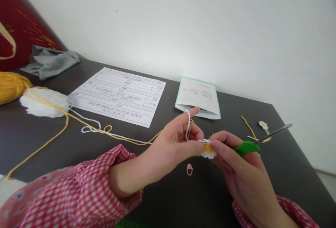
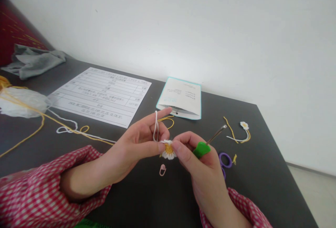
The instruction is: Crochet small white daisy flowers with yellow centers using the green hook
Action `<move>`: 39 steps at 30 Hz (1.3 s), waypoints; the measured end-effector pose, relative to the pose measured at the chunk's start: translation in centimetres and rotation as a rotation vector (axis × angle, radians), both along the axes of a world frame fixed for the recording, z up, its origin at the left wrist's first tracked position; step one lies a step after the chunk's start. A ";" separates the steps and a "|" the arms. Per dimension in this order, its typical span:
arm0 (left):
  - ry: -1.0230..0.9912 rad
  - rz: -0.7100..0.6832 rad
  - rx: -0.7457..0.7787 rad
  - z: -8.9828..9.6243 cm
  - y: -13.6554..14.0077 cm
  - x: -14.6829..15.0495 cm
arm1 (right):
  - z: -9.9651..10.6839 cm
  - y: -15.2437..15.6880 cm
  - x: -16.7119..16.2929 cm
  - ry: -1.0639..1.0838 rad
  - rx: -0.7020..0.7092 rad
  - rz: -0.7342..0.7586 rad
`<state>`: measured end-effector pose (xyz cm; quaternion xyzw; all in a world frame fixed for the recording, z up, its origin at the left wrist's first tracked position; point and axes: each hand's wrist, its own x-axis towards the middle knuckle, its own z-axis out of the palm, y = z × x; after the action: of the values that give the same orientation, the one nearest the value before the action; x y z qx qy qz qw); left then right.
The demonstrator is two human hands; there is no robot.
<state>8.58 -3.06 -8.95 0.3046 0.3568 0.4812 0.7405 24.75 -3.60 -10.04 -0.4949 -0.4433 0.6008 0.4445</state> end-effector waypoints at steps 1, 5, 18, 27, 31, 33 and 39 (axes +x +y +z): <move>-0.002 0.002 0.001 0.0 0.0 0.0 | 0.0 0.0 0.0 -0.002 -0.001 -0.001; -0.008 0.010 0.007 0.1 0.0 0.1 | 0.0 0.1 -0.1 -0.008 -0.001 -0.005; -0.002 0.005 0.015 0.0 0.0 0.0 | -0.1 0.0 0.1 0.049 -0.042 0.001; -0.031 0.043 -0.050 0.2 0.1 0.1 | 0.2 0.2 -0.6 0.067 0.019 -0.033; -0.049 0.089 -0.040 0.0 0.1 0.1 | 0.0 0.2 -0.5 0.032 0.050 -0.023; -0.051 0.103 -0.030 -0.2 0.1 0.1 | 0.0 0.1 -0.4 0.032 0.057 -0.011; -0.064 0.138 -0.027 -0.2 0.1 0.2 | -0.1 0.3 -0.4 0.020 0.024 0.021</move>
<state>8.73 -2.97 -9.11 0.2538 0.3595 0.5356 0.7208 24.39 -3.34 -10.14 -0.4787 -0.4513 0.6050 0.4486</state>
